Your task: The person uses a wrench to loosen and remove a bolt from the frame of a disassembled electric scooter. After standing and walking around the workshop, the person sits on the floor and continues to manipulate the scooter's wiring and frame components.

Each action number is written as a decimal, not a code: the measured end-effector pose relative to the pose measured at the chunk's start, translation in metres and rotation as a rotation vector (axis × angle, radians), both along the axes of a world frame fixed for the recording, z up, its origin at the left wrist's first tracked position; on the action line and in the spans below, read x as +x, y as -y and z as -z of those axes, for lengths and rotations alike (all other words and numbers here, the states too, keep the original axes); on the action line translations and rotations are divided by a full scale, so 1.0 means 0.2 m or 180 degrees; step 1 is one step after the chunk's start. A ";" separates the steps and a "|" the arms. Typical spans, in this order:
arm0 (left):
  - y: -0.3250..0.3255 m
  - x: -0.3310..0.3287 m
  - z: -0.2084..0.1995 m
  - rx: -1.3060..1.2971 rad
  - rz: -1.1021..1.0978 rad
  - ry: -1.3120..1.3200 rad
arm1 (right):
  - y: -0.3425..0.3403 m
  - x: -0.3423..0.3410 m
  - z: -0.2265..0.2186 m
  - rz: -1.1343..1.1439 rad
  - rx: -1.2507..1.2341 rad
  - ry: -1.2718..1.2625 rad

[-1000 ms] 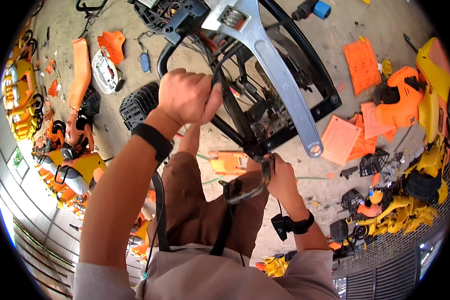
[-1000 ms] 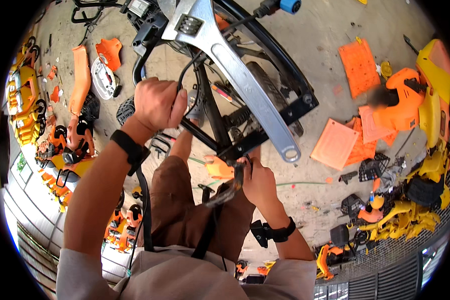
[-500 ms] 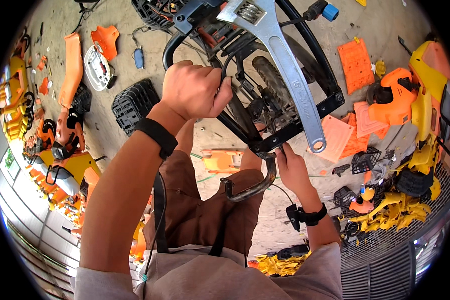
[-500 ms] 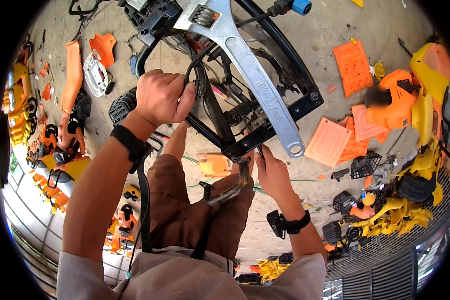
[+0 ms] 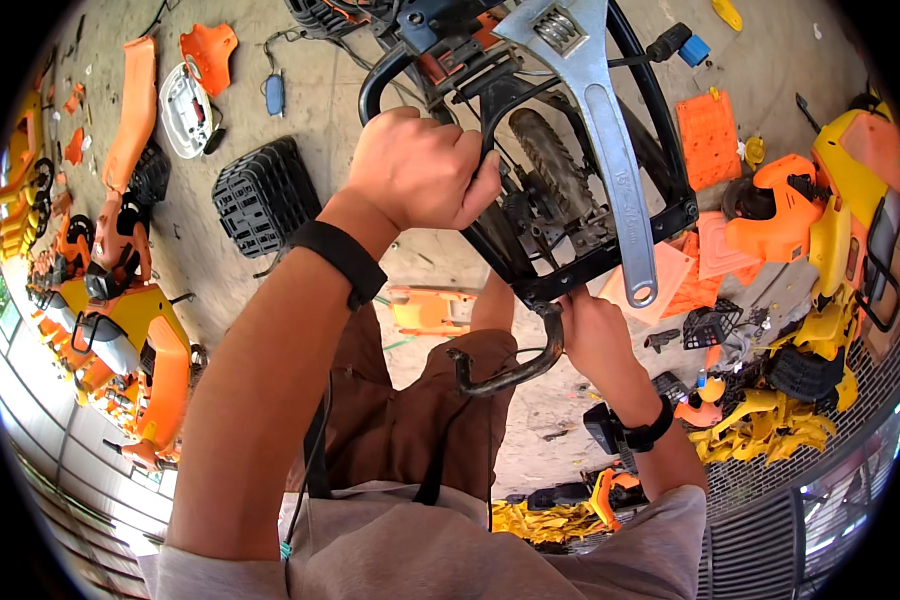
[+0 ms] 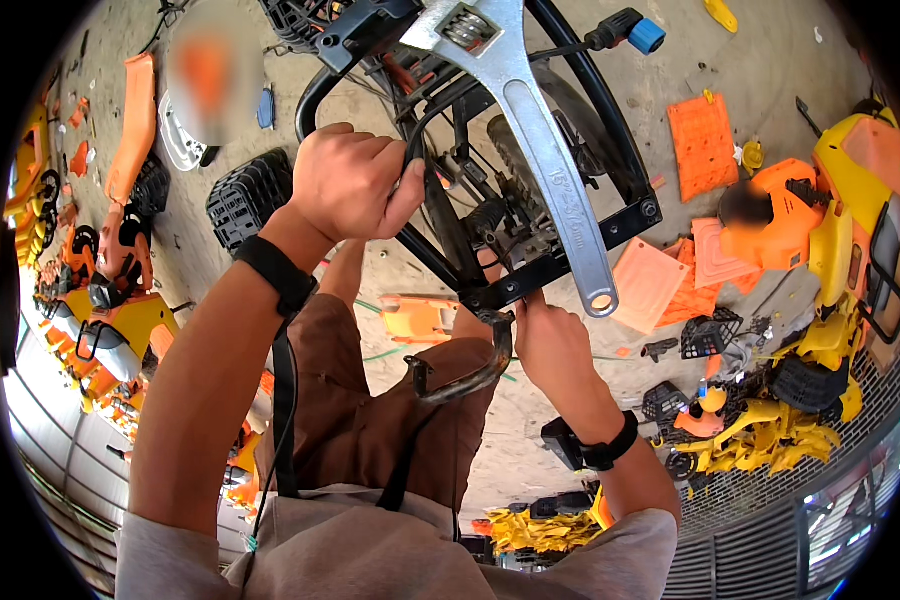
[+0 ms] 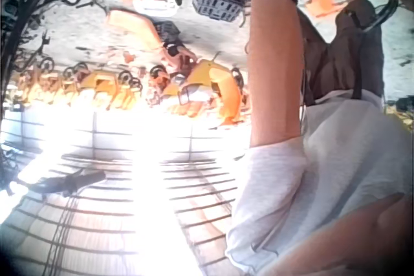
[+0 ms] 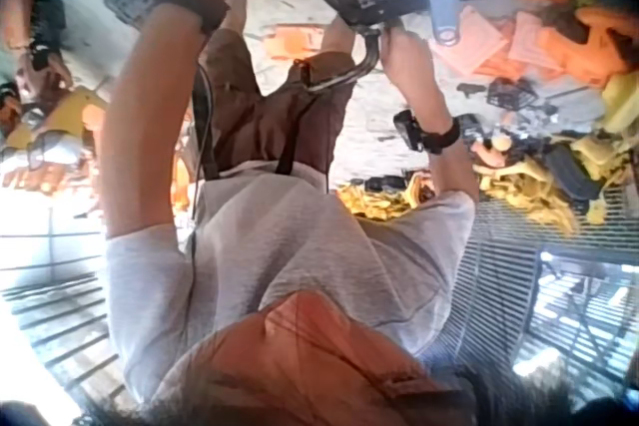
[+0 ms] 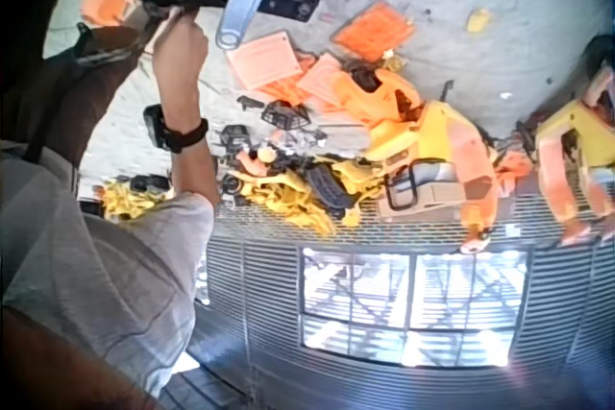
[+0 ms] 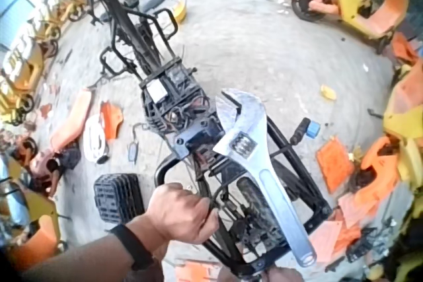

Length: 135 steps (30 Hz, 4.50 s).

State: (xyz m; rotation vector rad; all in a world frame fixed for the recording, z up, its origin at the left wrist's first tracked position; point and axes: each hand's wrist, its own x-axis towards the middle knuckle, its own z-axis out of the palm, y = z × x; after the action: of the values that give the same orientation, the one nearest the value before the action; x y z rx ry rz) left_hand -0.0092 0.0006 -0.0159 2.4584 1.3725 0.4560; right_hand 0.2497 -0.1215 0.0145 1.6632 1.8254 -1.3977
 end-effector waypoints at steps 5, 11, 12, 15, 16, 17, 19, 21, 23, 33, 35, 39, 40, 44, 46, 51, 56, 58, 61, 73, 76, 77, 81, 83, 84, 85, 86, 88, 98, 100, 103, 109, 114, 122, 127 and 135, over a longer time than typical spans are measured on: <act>0.02 -0.01 0.01 -0.0090 0.0012 0.0119 | -0.02 -0.01 -0.03 -0.0262 0.0035 -0.0103; 0.02 -0.02 0.03 -0.0082 -0.0011 0.0111 | -0.07 -0.03 -0.03 -0.0325 -0.0233 -0.0059; 0.01 -0.02 0.02 -0.0131 -0.0009 0.0045 | -0.08 -0.03 -0.04 -0.0433 -0.0252 0.0006; 0.02 -0.02 0.00 -0.0014 -0.0023 -0.0063 | -0.07 0.00 0.00 -0.0487 -0.0107 -0.0200; 0.02 -0.02 0.01 -0.0067 -0.0101 -0.0094 | -0.03 0.02 0.02 -0.0389 0.0006 -0.0364; 0.03 -0.01 -0.01 0.0021 -0.0014 -0.0101 | 0.02 0.04 0.07 -0.0316 -0.0148 -0.0243; -0.01 -0.01 -0.01 0.0239 0.0067 -0.0153 | 0.00 0.03 0.11 -0.0279 -0.0187 -0.0066; 0.01 0.01 -0.01 0.0108 -0.0050 -0.0032 | 0.02 0.04 0.07 -0.0272 -0.0127 -0.0232; 0.00 0.00 -0.01 0.0210 0.0042 -0.0045 | 0.02 0.04 0.09 -0.0108 -0.0028 -0.0424; 0.00 0.00 -0.03 0.0243 -0.0077 -0.0151 | 0.16 0.09 0.28 -0.0103 0.0400 -0.0495; 0.00 0.00 -0.01 0.0243 -0.0032 -0.0019 | 0.13 0.07 0.27 -0.0004 0.0378 -0.0619; 0.03 -0.01 0.01 0.0033 -0.0095 -0.0018 | 0.14 0.11 0.32 0.0091 0.0188 -0.0515; 0.03 -0.01 0.03 -0.0059 -0.0140 -0.0024 | 0.14 0.11 0.38 0.0249 0.0082 -0.0481; 0.03 -0.01 0.03 -0.0091 -0.0157 -0.0008 | 0.22 0.08 0.47 0.0488 0.0383 -0.0486; 0.04 -0.01 0.03 -0.0182 -0.0144 0.0004 | 0.26 0.05 0.49 0.1142 0.0215 -0.0723; 0.03 -0.01 0.02 -0.0234 -0.0171 -0.0081 | 0.27 0.01 0.41 0.0755 0.0360 0.0248; 0.03 -0.01 0.01 -0.0295 -0.0220 0.0068 | 0.36 0.07 0.34 0.0480 0.0202 0.1009; 0.03 -0.02 0.01 -0.0305 -0.0252 0.0136 | 0.41 0.13 0.34 0.1128 0.0028 0.0434; 0.03 -0.01 0.02 -0.0407 -0.0253 0.0151 | 0.46 0.17 0.44 0.2119 0.0131 -0.0271; 0.06 -0.02 0.06 -0.0531 -0.0190 0.0564 | 0.29 0.04 0.55 0.2052 0.0483 0.0554; 0.07 -0.02 0.07 -0.0442 -0.0178 0.0719 | 0.29 0.05 0.53 0.2050 0.0434 0.0511; 0.07 -0.02 0.08 -0.0504 -0.0135 0.0592 | 0.27 0.06 0.54 0.1975 0.0411 0.0506; 0.06 -0.02 0.07 -0.0677 -0.0054 0.0704 | 0.25 0.09 0.55 0.1798 0.0254 0.0497; 0.05 -0.02 0.07 -0.0642 -0.0099 0.0640 | 0.24 0.11 0.59 0.1743 0.0154 0.0459; 0.06 -0.02 0.04 -0.0630 -0.0136 0.0616 | 0.24 0.13 0.59 0.1705 0.0076 0.0436; 0.07 -0.03 0.03 -0.0591 -0.0149 0.0604 | 0.23 0.14 0.61 0.1670 0.0015 0.0388; 0.06 -0.03 0.05 -0.0555 -0.0130 0.0595 | 0.23 0.15 0.66 0.1672 -0.0075 0.0355; 0.06 -0.01 0.06 -0.0572 -0.0091 0.0556 | 0.24 0.19 0.71 0.1723 -0.0308 0.0316; 0.04 -0.03 0.03 -0.0539 -0.0227 0.0352 | 0.28 0.05 0.46 0.0795 0.0315 -0.0355; 0.05 -0.02 0.02 -0.0609 -0.0187 0.0154 | 0.31 0.11 0.43 0.0040 0.0558 0.0307; 0.03 -0.02 0.03 -0.0210 -0.0298 0.0409 | 0.34 0.12 0.44 0.0229 0.0506 0.0596; 0.03 0.00 0.04 -0.0307 -0.0104 0.0296 | 0.42 0.15 0.50 0.0398 0.0534 0.0849; 0.04 -0.02 0.02 -0.0175 -0.0196 0.0178 | 0.40 0.17 0.55 0.0308 0.0549 0.0386; 0.02 -0.02 0.01 -0.0218 -0.0077 -0.0044 | 0.27 0.04 0.47 -0.0104 -0.0049 0.1131; 0.02 -0.01 -0.01 -0.0298 0.0008 -0.0068 | 0.40 0.08 0.59 -0.0111 0.0207 0.1056; 0.02 -0.01 -0.02 -0.0425 -0.0007 -0.0162 | 0.42 0.09 0.66 0.0015 0.0483 0.0859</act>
State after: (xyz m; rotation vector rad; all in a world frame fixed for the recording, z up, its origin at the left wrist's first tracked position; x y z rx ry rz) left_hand -0.0110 -0.0024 -0.0125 2.3756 1.3787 0.2941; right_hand 0.2683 -0.2062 -0.1180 1.8290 1.8082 -0.9991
